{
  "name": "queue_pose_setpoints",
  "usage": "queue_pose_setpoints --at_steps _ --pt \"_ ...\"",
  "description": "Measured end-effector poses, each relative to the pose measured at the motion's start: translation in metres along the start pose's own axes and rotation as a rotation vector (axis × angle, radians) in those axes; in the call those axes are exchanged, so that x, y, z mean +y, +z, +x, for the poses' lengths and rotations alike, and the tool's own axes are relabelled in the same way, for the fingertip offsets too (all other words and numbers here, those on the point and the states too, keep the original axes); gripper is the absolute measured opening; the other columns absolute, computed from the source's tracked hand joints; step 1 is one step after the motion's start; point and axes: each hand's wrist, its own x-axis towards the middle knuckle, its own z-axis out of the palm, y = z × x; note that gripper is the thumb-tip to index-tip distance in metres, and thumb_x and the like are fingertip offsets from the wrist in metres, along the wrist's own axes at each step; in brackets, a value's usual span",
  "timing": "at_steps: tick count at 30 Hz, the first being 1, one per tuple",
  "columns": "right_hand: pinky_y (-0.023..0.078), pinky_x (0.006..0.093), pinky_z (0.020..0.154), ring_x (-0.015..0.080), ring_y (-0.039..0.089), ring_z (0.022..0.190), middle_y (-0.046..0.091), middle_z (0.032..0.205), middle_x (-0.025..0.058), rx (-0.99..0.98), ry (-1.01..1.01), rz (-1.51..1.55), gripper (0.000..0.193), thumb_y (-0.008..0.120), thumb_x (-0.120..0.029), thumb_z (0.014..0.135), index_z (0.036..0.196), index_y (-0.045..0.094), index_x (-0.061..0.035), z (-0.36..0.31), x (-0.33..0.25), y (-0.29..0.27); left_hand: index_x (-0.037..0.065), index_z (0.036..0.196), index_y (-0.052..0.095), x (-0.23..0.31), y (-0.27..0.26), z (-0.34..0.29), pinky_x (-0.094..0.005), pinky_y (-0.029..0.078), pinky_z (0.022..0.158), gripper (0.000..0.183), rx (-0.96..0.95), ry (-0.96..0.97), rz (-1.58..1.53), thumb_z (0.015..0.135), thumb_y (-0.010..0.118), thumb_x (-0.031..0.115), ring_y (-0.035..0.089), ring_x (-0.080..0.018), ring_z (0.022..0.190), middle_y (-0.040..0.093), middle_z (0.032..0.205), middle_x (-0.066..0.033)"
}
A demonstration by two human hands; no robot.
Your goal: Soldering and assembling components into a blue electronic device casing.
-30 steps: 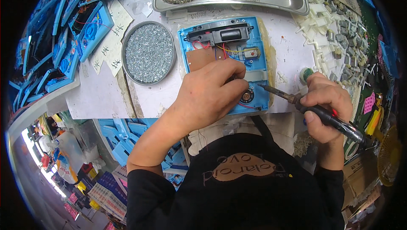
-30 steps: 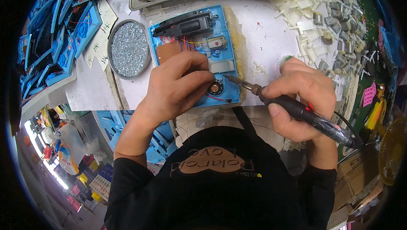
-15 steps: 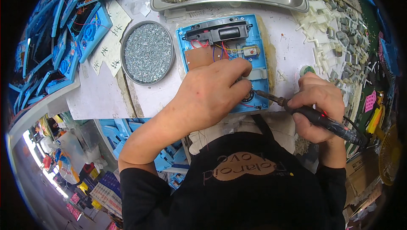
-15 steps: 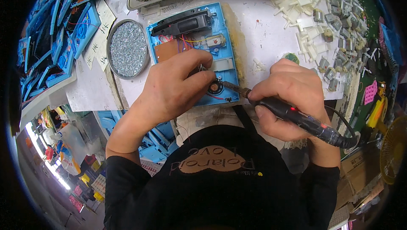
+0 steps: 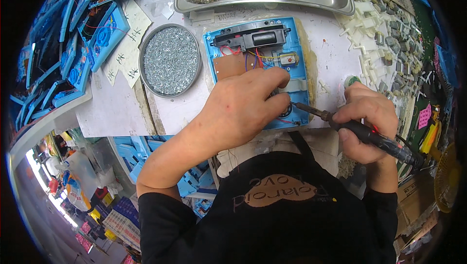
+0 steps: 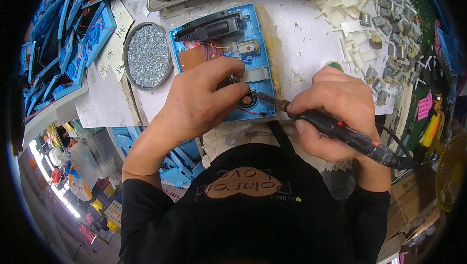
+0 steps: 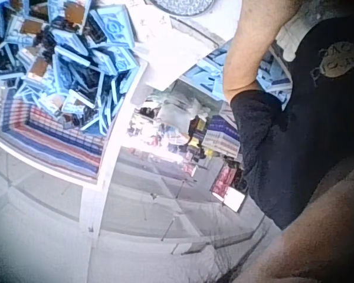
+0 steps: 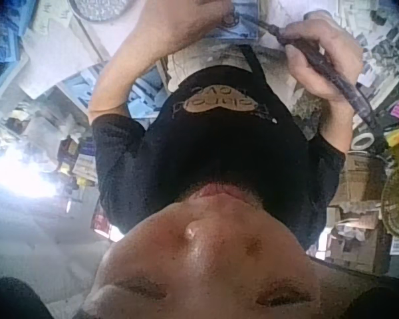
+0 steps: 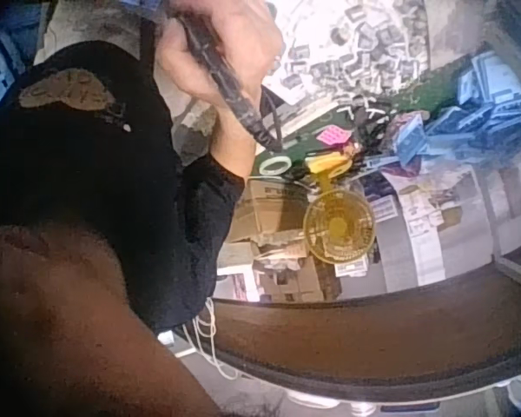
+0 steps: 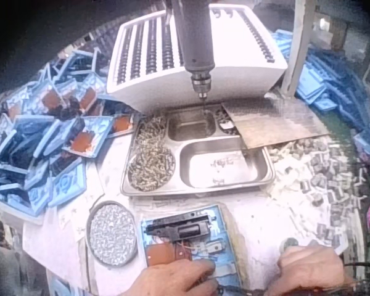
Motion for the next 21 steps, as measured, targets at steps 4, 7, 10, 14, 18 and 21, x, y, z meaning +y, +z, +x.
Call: queue_pose_setpoints --at_steps 4,7,10,14,18,21 --pt "0.041 0.0333 0.056 0.0228 0.051 0.055 0.061 0.069 0.0056 0.051 -0.001 0.008 0.022 0.071 -0.006 0.068 0.09 0.069 -0.0032 -0.005 -0.001 -0.002 0.006 0.089 0.064 -0.002 0.002 -0.002 -0.0387 0.055 0.066 0.011 0.023 0.013 0.015 0.08 0.066 0.011 0.066 -0.0259 0.087 0.059 0.102 -0.0078" --pt "0.04 0.0317 0.058 0.0199 0.048 0.057 0.057 0.068 0.0052 0.096 0.063 0.031 0.021 0.072 -0.01 0.072 0.091 0.067 -0.0005 -0.015 -0.004 -0.012 0.007 0.094 0.069 -0.004 0.0 -0.005 -0.0364 0.056 0.066 0.022 0.005 0.011 0.024 0.073 0.078 0.004 0.068 -0.0274 0.084 0.063 0.104 -0.0088" --pt "0.042 0.0309 0.068 0.0163 0.048 0.066 0.056 0.073 0.0052 0.242 0.181 0.085 0.027 0.073 -0.015 0.077 0.096 0.064 0.002 -0.042 -0.008 -0.023 0.007 0.095 0.069 -0.004 0.001 -0.003 -0.0376 0.056 0.068 0.023 0.016 0.018 0.006 0.073 0.077 0.004 0.068 -0.0284 0.085 0.063 0.103 -0.0091" --pt "0.044 0.0316 0.088 0.0168 0.056 0.087 0.06 0.095 0.0094 0.569 0.333 0.151 0.037 0.075 -0.022 0.082 0.105 0.058 0.0029 -0.096 -0.006 -0.055 0.005 0.091 0.065 -0.004 0.005 -0.005 -0.0388 0.056 0.069 0.013 0.017 0.034 0.081 0.08 0.071 0.01 0.068 -0.0285 0.089 0.064 0.104 -0.0098" --pt "0.051 0.0322 0.085 0.0172 0.061 0.088 0.062 0.094 0.0084 1.003 0.241 0.142 0.024 0.067 -0.01 0.088 0.107 0.058 0.0019 -0.144 -0.01 -0.12 0.006 0.094 0.067 -0.002 0.008 -0.008 -0.0385 0.056 0.069 0.02 0.063 0.021 0.097 0.076 0.077 0.005 0.068 -0.0301 0.086 0.065 0.102 -0.0117" --pt "0.051 0.026 0.072 0.0104 0.06 0.075 0.062 0.088 0.0056 1.203 0.153 0.03 0.008 0.059 -0.002 0.091 0.098 0.062 0.001 -0.191 -0.022 -0.173 0.005 0.094 0.067 0.002 0.008 -0.008 -0.0384 0.056 0.067 0.023 0.097 -0.005 0.073 0.074 0.079 0.001 0.068 -0.0302 0.084 0.065 0.101 -0.0129"
